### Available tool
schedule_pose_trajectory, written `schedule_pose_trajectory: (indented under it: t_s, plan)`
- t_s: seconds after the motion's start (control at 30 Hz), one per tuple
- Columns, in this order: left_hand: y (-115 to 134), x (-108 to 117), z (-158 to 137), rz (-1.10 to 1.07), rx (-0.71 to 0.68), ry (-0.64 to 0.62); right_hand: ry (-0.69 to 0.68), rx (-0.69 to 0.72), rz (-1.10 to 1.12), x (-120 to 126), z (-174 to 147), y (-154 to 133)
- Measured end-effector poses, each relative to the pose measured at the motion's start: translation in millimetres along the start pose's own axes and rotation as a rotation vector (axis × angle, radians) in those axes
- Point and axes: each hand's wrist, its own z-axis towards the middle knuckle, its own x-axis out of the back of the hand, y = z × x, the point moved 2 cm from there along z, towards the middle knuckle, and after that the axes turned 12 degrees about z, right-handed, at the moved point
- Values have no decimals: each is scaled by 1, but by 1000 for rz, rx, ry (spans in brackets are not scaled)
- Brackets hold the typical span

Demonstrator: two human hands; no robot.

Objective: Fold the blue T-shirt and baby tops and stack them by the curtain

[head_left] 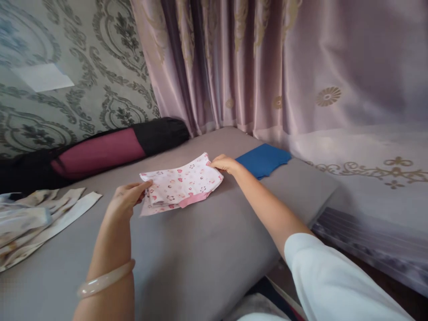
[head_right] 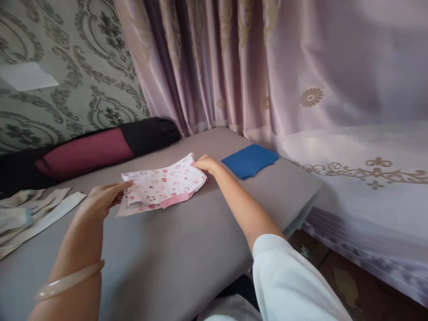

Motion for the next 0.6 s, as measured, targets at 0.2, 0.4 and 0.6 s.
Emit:
schedule_pose_trajectory:
  t_s: [0.2, 0.4, 0.6]
  plan:
    - [45, -45, -27, -197, -66, -182, 174, 82, -231, 73, -8, -8]
    - [78, -105, -37, -366, -131, -335, 336, 23, -317, 131, -14, -17]
    - [113, -160, -53, -544, -162, -422, 428, -46, -188, 177, -10, -17]
